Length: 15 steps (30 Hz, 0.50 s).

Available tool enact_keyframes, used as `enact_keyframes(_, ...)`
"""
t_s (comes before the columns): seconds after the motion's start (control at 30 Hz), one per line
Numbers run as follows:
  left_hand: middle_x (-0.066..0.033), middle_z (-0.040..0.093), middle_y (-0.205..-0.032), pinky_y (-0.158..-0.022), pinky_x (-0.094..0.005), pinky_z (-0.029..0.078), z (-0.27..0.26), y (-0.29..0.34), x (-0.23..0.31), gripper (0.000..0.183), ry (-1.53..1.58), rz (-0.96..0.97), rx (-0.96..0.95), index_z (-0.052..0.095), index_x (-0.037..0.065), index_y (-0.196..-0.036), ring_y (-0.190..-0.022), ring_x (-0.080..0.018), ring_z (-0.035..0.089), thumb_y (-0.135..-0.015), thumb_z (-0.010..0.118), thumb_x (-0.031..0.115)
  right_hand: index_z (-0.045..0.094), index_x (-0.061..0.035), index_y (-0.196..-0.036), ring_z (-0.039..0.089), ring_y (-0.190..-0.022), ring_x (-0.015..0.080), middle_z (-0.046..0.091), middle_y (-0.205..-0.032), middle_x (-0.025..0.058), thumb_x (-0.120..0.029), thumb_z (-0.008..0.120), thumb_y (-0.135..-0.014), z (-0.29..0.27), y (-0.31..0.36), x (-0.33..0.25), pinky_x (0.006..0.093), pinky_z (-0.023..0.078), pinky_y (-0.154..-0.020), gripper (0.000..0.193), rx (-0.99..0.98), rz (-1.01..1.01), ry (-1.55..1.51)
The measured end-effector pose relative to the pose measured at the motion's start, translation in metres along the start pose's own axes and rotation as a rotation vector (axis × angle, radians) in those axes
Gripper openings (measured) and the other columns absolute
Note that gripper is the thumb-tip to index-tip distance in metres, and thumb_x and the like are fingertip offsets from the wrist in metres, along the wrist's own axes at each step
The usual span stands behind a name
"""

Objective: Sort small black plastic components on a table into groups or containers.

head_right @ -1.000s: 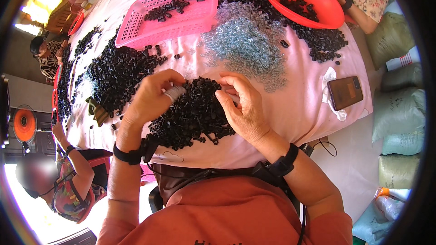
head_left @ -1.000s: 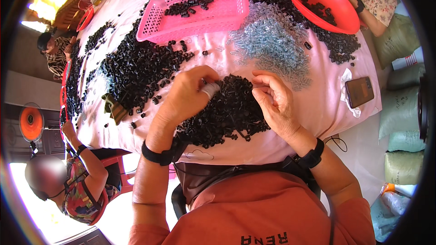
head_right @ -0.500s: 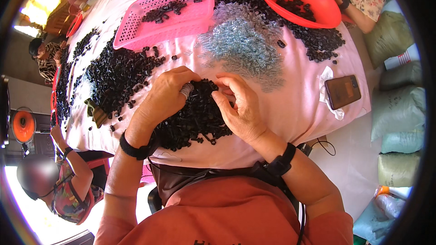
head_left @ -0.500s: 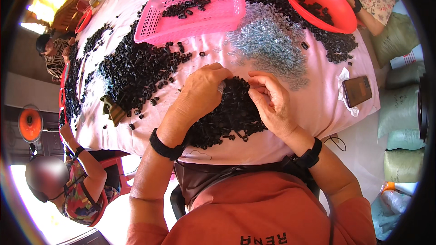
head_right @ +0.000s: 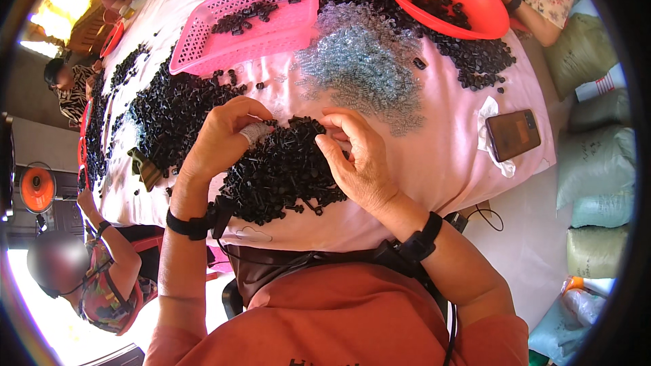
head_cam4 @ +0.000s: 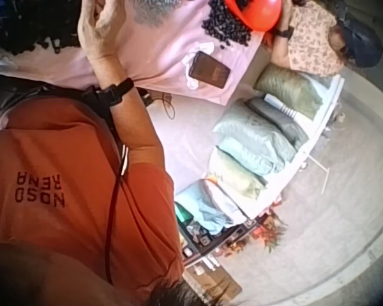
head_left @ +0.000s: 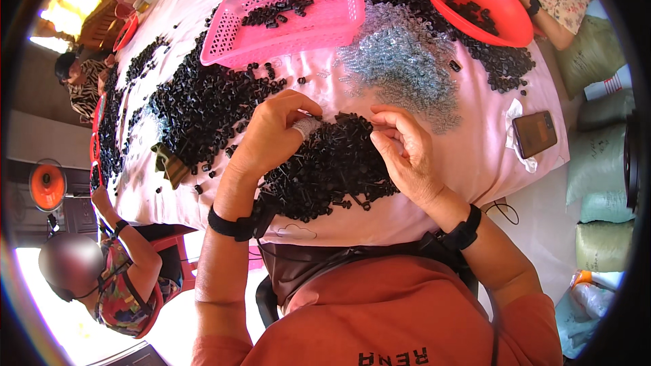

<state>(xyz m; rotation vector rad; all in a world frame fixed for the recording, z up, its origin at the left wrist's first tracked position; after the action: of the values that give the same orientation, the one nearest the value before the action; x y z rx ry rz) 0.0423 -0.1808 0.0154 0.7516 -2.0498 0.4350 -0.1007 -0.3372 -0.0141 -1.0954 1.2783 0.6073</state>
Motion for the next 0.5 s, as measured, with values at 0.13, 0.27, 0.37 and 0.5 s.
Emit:
enact_keyframes(0.13, -0.0043, 0.071, -0.094, -0.081, -0.0253, 0.054, -0.025, 0.002, -0.013, 0.019, -0.012, -0.177, 0.058, 0.071, -0.002, -0.107, -0.093, -0.0109, 0.068, -0.09, 0.068, -0.009, 0.062, 0.003, -0.119, 0.067, -0.104, 0.0179, 0.063, -0.123, 0.0109, -0.003, 0.069, -0.096, 0.0, 0.001, 0.001, 0.0298, 0.058, -0.089, 0.025, -0.005, 0.022, -0.031)
enact_keyframes(0.27, -0.0121, 0.074, -0.104, -0.086, -0.0322, 0.055, -0.07, 0.009, 0.012, 0.026, -0.666, 0.22, 0.423, 0.071, 0.0, -0.11, -0.094, -0.0241, 0.072, -0.086, 0.068, -0.01, 0.061, 0.0029, -0.12, 0.066, -0.103, 0.0167, 0.063, -0.123, 0.0098, -0.003, 0.068, -0.096, 0.001, 0.0, -0.002, 0.0293, 0.058, -0.09, 0.025, -0.017, 0.021, -0.033)
enact_keyframes(0.37, -0.0153, 0.072, -0.108, -0.087, -0.0348, 0.055, -0.049, 0.001, 0.021, 0.026, -0.45, 0.179, 0.284, 0.072, 0.0, -0.109, -0.097, -0.031, 0.072, -0.084, 0.069, -0.008, 0.062, 0.0039, -0.123, 0.064, -0.109, 0.015, 0.061, -0.133, 0.0114, 0.001, 0.064, -0.098, 0.002, 0.001, 0.002, 0.0285, 0.054, -0.094, 0.025, -0.034, 0.062, -0.049)
enact_keyframes(0.5, -0.0143, 0.072, -0.106, -0.087, -0.0399, 0.056, 0.008, -0.011, 0.048, 0.025, -0.342, 0.34, 0.045, 0.074, 0.002, -0.106, -0.098, -0.0345, 0.071, -0.084, 0.068, -0.007, 0.061, 0.0023, -0.12, 0.066, -0.101, 0.0161, 0.063, -0.122, 0.0095, -0.002, 0.068, -0.096, -0.001, 0.001, 0.003, 0.0284, 0.058, -0.087, 0.025, 0.004, 0.027, -0.034)
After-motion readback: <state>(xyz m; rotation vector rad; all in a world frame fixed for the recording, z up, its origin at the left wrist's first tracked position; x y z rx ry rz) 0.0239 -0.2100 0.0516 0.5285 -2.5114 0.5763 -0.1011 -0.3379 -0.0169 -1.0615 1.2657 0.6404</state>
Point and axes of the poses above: each hand's wrist, its own y-axis away from the middle knuckle, its own z-axis out of the palm, x = y × z, the point moved 9 cm from there along -y, towards the middle knuckle
